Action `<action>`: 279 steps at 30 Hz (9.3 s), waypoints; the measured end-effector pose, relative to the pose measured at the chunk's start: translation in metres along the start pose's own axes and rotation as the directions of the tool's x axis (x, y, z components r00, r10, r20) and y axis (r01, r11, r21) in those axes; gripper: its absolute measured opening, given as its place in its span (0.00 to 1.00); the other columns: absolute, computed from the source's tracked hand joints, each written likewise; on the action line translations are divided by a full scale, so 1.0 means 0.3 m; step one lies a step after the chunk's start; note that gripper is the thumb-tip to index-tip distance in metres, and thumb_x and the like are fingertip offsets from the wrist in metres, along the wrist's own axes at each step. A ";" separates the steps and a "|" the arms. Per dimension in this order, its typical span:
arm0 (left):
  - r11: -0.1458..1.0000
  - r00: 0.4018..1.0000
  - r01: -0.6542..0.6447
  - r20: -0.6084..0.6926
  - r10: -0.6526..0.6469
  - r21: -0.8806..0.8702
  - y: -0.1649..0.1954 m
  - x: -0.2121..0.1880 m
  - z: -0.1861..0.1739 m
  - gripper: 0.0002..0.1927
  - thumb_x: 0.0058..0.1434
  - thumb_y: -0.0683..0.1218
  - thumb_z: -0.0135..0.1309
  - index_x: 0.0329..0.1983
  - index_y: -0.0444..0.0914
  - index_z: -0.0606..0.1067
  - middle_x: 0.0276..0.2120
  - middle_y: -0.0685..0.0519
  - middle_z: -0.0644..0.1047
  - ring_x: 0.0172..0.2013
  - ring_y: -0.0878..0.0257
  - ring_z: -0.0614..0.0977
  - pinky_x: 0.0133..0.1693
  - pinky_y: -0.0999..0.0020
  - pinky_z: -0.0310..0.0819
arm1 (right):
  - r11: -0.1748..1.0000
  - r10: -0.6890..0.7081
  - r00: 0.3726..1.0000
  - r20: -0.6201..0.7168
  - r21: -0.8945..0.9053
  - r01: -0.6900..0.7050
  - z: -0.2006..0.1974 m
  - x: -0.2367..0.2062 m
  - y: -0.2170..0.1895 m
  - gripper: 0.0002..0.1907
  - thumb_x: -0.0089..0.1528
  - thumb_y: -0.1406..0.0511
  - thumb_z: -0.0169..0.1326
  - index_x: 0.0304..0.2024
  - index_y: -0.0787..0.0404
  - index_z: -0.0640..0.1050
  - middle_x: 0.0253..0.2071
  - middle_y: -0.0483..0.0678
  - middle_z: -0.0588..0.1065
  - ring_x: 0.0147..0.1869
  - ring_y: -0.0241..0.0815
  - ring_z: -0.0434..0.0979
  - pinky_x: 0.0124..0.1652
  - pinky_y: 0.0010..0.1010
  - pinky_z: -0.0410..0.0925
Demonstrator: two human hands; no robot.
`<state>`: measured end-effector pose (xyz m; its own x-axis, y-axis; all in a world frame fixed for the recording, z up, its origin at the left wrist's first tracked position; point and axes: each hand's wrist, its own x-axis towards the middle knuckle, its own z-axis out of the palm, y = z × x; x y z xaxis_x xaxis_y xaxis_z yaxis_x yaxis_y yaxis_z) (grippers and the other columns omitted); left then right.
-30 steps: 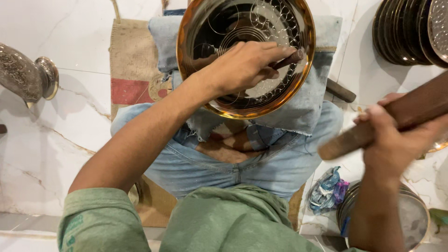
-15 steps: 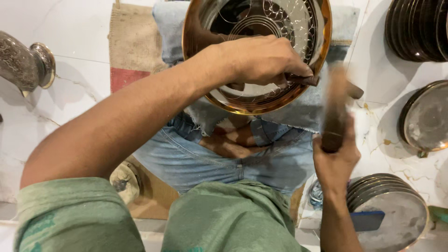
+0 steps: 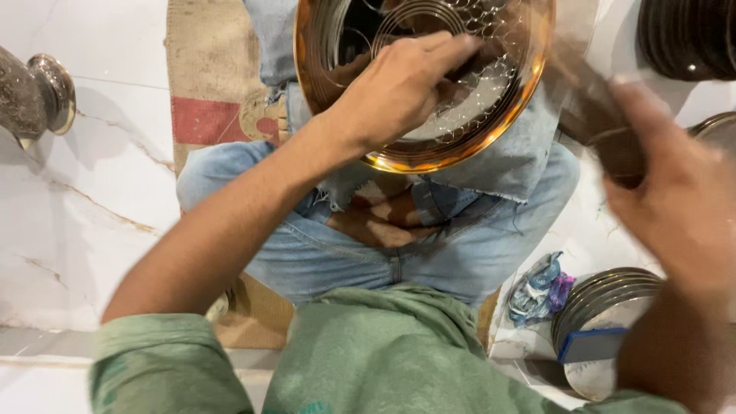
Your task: The person sits cross-legged on the floor with a large brass plate resting on a cloth on their lap. They hold a small punch against the plate's engraved pattern and repeatedly strike it with a wooden mallet, repositioning the punch around the decorative design to hammer the pattern into the metal.
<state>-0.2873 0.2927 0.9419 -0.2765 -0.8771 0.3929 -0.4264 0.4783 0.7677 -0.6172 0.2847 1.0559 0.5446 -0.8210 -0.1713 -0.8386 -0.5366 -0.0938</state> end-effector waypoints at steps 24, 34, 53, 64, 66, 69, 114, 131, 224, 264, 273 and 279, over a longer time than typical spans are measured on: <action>0.983 0.994 0.102 0.048 -0.096 -0.150 0.006 0.018 0.003 0.26 0.70 0.37 0.60 0.67 0.38 0.65 0.52 0.43 0.79 0.49 0.49 0.86 0.51 0.61 0.82 | 0.627 0.198 0.945 -0.260 0.775 0.082 0.085 0.080 0.013 0.10 0.72 0.75 0.64 0.49 0.64 0.74 0.47 0.50 0.78 0.49 0.37 0.80 0.52 0.27 0.74; 0.993 0.992 -0.002 0.128 0.017 -0.115 0.016 0.049 -0.011 0.22 0.67 0.38 0.60 0.63 0.36 0.68 0.51 0.42 0.79 0.50 0.44 0.82 0.50 0.54 0.77 | 0.911 0.038 0.934 -0.354 0.397 0.114 0.102 0.050 0.014 0.27 0.64 0.69 0.69 0.62 0.65 0.71 0.42 0.52 0.79 0.45 0.45 0.81 0.45 0.34 0.75; 0.979 0.854 -0.168 0.480 0.202 -0.112 0.000 0.152 -0.048 0.23 0.59 0.39 0.60 0.60 0.37 0.75 0.49 0.45 0.82 0.46 0.44 0.83 0.46 0.53 0.77 | 0.566 0.532 0.838 -0.123 0.787 -0.244 0.454 -0.224 -0.164 0.41 0.62 0.73 0.67 0.72 0.68 0.59 0.45 0.49 0.76 0.49 0.42 0.78 0.53 0.35 0.74; 0.990 0.991 0.110 -0.064 -0.115 -0.084 0.047 -0.067 -0.007 0.22 0.66 0.37 0.57 0.63 0.38 0.69 0.51 0.44 0.78 0.51 0.45 0.83 0.50 0.57 0.79 | 0.996 0.002 1.000 -0.017 -0.085 -0.003 -0.112 0.138 -0.105 0.40 0.56 0.67 0.67 0.71 0.57 0.72 0.39 0.60 0.79 0.37 0.55 0.81 0.37 0.43 0.75; 0.990 0.979 0.136 -0.148 -0.141 -0.047 0.062 -0.093 0.009 0.22 0.69 0.39 0.59 0.64 0.38 0.68 0.50 0.44 0.78 0.50 0.45 0.83 0.49 0.57 0.79 | 0.929 -0.056 0.977 0.204 -0.348 0.126 -0.192 0.182 -0.171 0.51 0.50 0.67 0.68 0.77 0.46 0.69 0.39 0.55 0.79 0.34 0.50 0.81 0.36 0.39 0.75; 0.980 0.943 0.195 -0.271 -0.195 -0.027 0.091 -0.128 0.048 0.20 0.71 0.40 0.59 0.64 0.38 0.68 0.49 0.43 0.78 0.47 0.48 0.83 0.47 0.57 0.79 | 0.966 -0.258 0.963 -0.078 -0.040 0.256 -0.246 0.200 -0.245 0.38 0.57 0.70 0.66 0.70 0.55 0.71 0.43 0.60 0.77 0.41 0.56 0.80 0.39 0.42 0.74; 0.991 0.763 -0.080 0.633 0.131 -0.109 0.007 0.139 0.004 0.24 0.59 0.41 0.59 0.60 0.39 0.76 0.47 0.46 0.82 0.45 0.47 0.84 0.45 0.52 0.77 | 0.783 0.451 0.847 -0.283 0.581 -0.223 0.552 -0.264 -0.150 0.42 0.60 0.69 0.66 0.73 0.67 0.63 0.48 0.55 0.76 0.48 0.45 0.79 0.47 0.35 0.71; 0.988 0.988 0.145 -0.041 -0.146 -0.046 0.045 -0.017 -0.015 0.22 0.62 0.39 0.58 0.60 0.33 0.72 0.46 0.41 0.78 0.47 0.41 0.81 0.46 0.52 0.76 | 0.921 0.177 0.979 -0.100 0.369 -0.129 -0.026 0.135 -0.104 0.46 0.54 0.64 0.63 0.73 0.45 0.62 0.47 0.62 0.79 0.51 0.61 0.81 0.48 0.45 0.73; 0.934 0.872 0.329 -0.335 -0.357 -0.138 0.106 -0.125 0.103 0.16 0.63 0.38 0.61 0.53 0.34 0.71 0.42 0.42 0.78 0.42 0.46 0.84 0.43 0.57 0.78 | 0.826 -0.007 0.944 0.330 -0.530 0.192 -0.292 0.277 -0.299 0.47 0.61 0.60 0.59 0.81 0.31 0.58 0.37 0.44 0.76 0.31 0.43 0.83 0.29 0.36 0.75; 0.984 0.813 -0.011 0.571 0.113 -0.178 -0.030 0.098 0.062 0.25 0.59 0.42 0.60 0.61 0.43 0.74 0.46 0.48 0.81 0.45 0.45 0.82 0.44 0.51 0.75 | 0.417 0.663 0.743 -0.087 0.868 -0.270 0.483 -0.208 -0.207 0.38 0.55 0.71 0.65 0.64 0.64 0.63 0.42 0.46 0.74 0.44 0.36 0.76 0.46 0.29 0.72; 0.977 0.735 0.031 0.667 0.121 -0.211 -0.022 0.119 0.014 0.23 0.58 0.41 0.59 0.58 0.44 0.76 0.46 0.49 0.82 0.46 0.48 0.83 0.45 0.53 0.75 | 0.424 0.690 0.723 -0.012 0.817 -0.391 0.626 -0.313 -0.248 0.28 0.59 0.71 0.66 0.59 0.66 0.69 0.42 0.46 0.74 0.45 0.36 0.74 0.49 0.29 0.70; 0.979 0.895 0.023 0.441 0.071 -0.204 -0.044 0.043 0.004 0.23 0.59 0.40 0.58 0.60 0.41 0.75 0.48 0.47 0.80 0.46 0.44 0.81 0.45 0.51 0.76 | 0.554 0.576 0.817 -0.018 0.744 -0.373 0.460 -0.205 -0.147 0.38 0.57 0.68 0.68 0.66 0.67 0.66 0.48 0.46 0.74 0.51 0.40 0.75 0.53 0.33 0.70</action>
<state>-0.2865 0.2753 0.9363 -0.6576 -0.7309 0.1826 -0.2479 0.4388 0.8637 -0.6157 0.3857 0.9353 -0.0373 -0.9837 -0.1760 -0.6789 0.1542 -0.7179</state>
